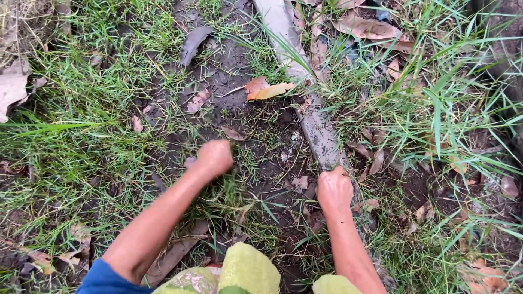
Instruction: Removing weeds and grass from the soil by hand in an outdoor area.
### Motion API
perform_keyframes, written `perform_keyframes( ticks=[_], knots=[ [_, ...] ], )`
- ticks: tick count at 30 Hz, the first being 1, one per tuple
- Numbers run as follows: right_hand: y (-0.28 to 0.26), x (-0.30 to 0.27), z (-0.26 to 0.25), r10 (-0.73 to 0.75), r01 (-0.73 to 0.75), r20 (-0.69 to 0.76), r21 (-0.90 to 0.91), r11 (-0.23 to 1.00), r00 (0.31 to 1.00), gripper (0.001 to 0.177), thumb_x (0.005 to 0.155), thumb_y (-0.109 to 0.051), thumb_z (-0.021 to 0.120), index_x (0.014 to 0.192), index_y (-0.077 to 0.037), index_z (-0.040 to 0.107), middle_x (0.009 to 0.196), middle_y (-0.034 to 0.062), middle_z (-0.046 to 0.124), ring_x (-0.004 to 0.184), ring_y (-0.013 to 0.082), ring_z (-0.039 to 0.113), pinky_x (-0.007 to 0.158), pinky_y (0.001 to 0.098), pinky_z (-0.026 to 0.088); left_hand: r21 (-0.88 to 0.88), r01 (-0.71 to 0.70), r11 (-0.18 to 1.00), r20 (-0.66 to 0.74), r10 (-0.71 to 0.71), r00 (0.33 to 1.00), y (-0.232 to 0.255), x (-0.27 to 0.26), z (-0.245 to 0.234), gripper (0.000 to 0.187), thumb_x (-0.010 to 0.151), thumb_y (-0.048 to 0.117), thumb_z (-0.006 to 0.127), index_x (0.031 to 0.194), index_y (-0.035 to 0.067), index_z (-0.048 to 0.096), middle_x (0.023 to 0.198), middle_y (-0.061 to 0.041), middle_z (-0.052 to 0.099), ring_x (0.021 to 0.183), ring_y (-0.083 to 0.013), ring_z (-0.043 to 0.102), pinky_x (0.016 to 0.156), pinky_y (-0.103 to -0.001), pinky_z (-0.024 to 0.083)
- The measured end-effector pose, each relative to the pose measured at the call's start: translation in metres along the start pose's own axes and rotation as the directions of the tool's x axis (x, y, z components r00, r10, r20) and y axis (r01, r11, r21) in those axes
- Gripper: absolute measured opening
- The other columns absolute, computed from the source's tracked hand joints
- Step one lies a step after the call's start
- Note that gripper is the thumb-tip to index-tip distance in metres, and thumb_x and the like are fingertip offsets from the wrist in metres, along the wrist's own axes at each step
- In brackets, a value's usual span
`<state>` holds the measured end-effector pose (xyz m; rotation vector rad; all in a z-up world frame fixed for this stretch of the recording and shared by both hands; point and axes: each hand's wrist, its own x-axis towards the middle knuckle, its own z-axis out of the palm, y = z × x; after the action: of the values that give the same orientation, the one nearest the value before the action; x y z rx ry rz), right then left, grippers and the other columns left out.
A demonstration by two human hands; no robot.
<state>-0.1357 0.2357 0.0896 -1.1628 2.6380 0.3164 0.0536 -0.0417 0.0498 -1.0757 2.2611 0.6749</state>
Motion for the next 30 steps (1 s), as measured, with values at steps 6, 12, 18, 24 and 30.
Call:
perform_keyframes(
  ticks=[6,12,18,24,30],
  knots=[
    [0.005,-0.003,0.011,-0.001,0.001,-0.013,-0.022,1.000,1.000,0.019,0.075,-0.004,0.076,0.089,0.009,0.075,0.101,0.0307,0.066,0.083,0.0432,0.075,0.069,0.0472,0.064,-0.006,-0.419,0.908,-0.112,0.416,0.903,0.046,-0.046,0.012,0.022,0.082,0.005,0.058,0.101,0.002,0.069,0.099,-0.025,0.071,0.083,-0.0377,0.074,0.076,-0.048,0.061],
    [0.003,-0.003,0.004,0.029,-0.029,0.008,0.004,1.000,1.000,0.024,0.072,-0.009,0.079,0.088,0.009,0.075,0.103,0.0306,0.066,0.084,0.0445,0.074,0.069,0.0474,0.063,0.031,-0.311,0.950,-0.423,0.294,0.857,0.042,-0.040,-0.020,0.028,0.078,-0.006,0.061,0.105,-0.001,0.068,0.108,-0.026,0.067,0.091,-0.0399,0.070,0.077,-0.049,0.060],
    [0.002,-0.001,0.004,0.008,-0.007,0.025,-0.003,1.000,1.000,0.024,0.074,-0.009,0.080,0.087,0.011,0.074,0.103,0.0313,0.066,0.085,0.0442,0.074,0.067,0.0470,0.064,0.106,-0.042,0.993,-0.565,0.095,0.820,-0.045,0.033,-0.016,0.014,0.093,0.000,0.059,0.105,-0.005,0.066,0.101,-0.027,0.068,0.088,-0.0402,0.070,0.073,-0.050,0.061],
    [0.004,0.002,0.014,0.022,-0.022,-0.013,0.000,1.000,1.000,0.022,0.076,-0.009,0.078,0.086,0.010,0.075,0.100,0.0290,0.067,0.085,0.0444,0.074,0.068,0.0472,0.064,0.164,-0.144,0.976,-0.524,0.210,0.826,-0.067,0.038,0.000,0.016,0.084,0.003,0.061,0.097,-0.004,0.066,0.100,-0.028,0.069,0.090,-0.0438,0.069,0.078,-0.052,0.059],
    [0.001,0.007,0.006,0.013,-0.012,0.019,-0.038,0.999,1.000,0.026,0.075,-0.017,0.081,0.091,0.004,0.077,0.103,0.0321,0.066,0.084,0.0433,0.075,0.070,0.0451,0.064,0.136,-0.234,0.963,-0.298,0.265,0.917,-0.079,-0.010,0.046,0.016,0.080,0.009,0.066,0.092,-0.002,0.067,0.094,-0.026,0.069,0.090,-0.0432,0.069,0.082,-0.053,0.057]
  ],
)
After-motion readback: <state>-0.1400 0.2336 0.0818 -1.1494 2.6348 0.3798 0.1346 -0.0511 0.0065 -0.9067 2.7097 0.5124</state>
